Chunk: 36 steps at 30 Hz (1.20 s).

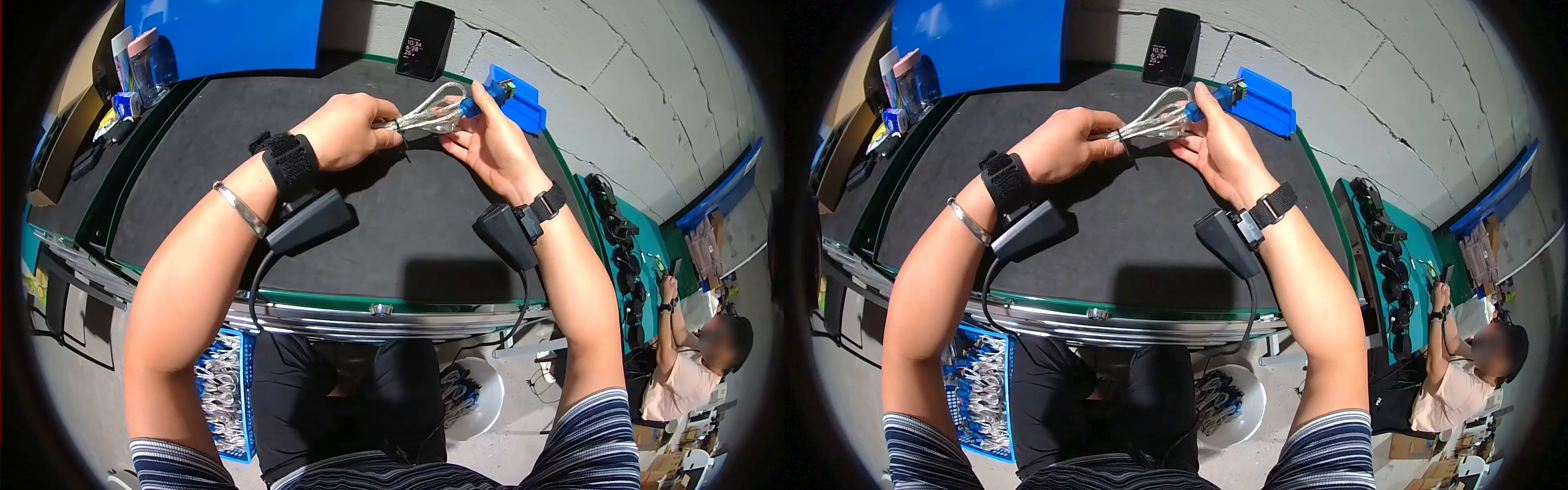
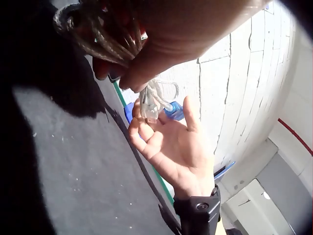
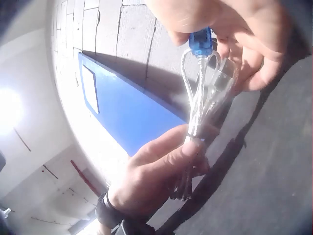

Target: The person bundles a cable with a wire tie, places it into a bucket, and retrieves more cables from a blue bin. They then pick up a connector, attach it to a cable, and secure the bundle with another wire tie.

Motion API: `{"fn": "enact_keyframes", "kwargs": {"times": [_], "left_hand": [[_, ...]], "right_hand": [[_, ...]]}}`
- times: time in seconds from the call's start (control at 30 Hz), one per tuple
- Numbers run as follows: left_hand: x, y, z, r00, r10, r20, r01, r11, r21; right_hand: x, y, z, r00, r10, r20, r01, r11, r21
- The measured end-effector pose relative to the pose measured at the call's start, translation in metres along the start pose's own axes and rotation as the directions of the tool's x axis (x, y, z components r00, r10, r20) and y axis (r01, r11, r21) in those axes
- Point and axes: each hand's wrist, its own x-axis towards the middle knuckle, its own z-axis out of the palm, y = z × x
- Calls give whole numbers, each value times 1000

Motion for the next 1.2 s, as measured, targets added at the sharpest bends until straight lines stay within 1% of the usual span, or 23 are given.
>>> {"fn": "enact_keyframes", "kwargs": {"times": [0.03,0.07,0.13,0.17,0.23,0.27,0.33,0.37,0.4,0.43,0.47,0.67,0.73,0.77,0.83,0.87,0.9,0.93,0.97,1.03,1.07,1.13,1.2], "left_hand": [[-1,3,-1,999,-35,34,37,998,-54],[0,1,-1,999,-35,34,37,998,-54],[2,-1,1,989,-77,129,109,958,-265],[2,-2,1,989,-78,129,110,958,-266],[1,0,0,979,-100,177,150,942,-299],[1,-1,0,979,-99,179,150,942,-299],[0,-3,2,991,53,123,-41,994,-103],[-1,-3,2,991,53,122,-40,994,-104],[-2,0,1,989,41,140,-35,998,-47],[-3,1,0,987,28,156,-31,999,11],[-2,-1,0,988,26,155,-28,1000,11],[2,-9,0,987,62,146,-59,998,-22],[3,-12,2,984,122,132,-112,991,-78],[4,-13,2,984,121,130,-112,991,-79],[5,-13,2,969,191,159,-163,971,-174],[5,-14,2,969,192,159,-164,971,-174],[6,-13,2,957,243,160,-201,950,-240],[6,-12,2,943,294,159,-236,922,-305],[7,-13,3,942,295,160,-237,922,-305],[7,-11,4,925,300,232,-161,865,-476],[7,-11,4,925,301,232,-162,865,-476],[-1,3,2,915,232,330,-54,882,-468],[-2,5,6,916,235,325,-54,875,-481]], "right_hand": [[0,-1,1,999,29,30,-29,1000,6],[-1,-2,2,997,57,60,-58,998,12],[-4,-3,4,996,42,78,-42,999,-11],[-5,-3,5,995,28,96,-25,999,-33],[-5,-2,6,996,12,94,-6,998,-57],[-5,-1,5,996,-6,91,13,997,-82],[-4,-1,4,996,-16,90,23,997,-78],[-4,0,3,995,-26,92,33,997,-76],[-4,0,3,995,-25,94,33,996,-77],[-4,0,4,997,-50,63,54,996,-68],[-4,1,4,997,-74,33,76,995,-60],[-3,1,5,991,-135,-6,135,990,-33],[-5,0,8,990,-141,-7,141,989,-34],[-5,-1,9,989,-149,-11,149,988,-34],[-5,-1,8,988,-152,9,152,988,-11],[-5,-2,7,987,-156,25,156,988,13],[-5,-2,8,987,-156,24,156,988,13],[-6,-3,9,988,-152,37,149,986,75],[-7,-4,10,988,-148,50,141,981,137],[-9,-7,10,982,-176,62,166,977,134],[-9,-8,10,976,-202,76,191,973,131],[-7,-7,10,974,-219,52,212,970,119],[-7,-5,11,971,-236,25,232,967,106]]}}
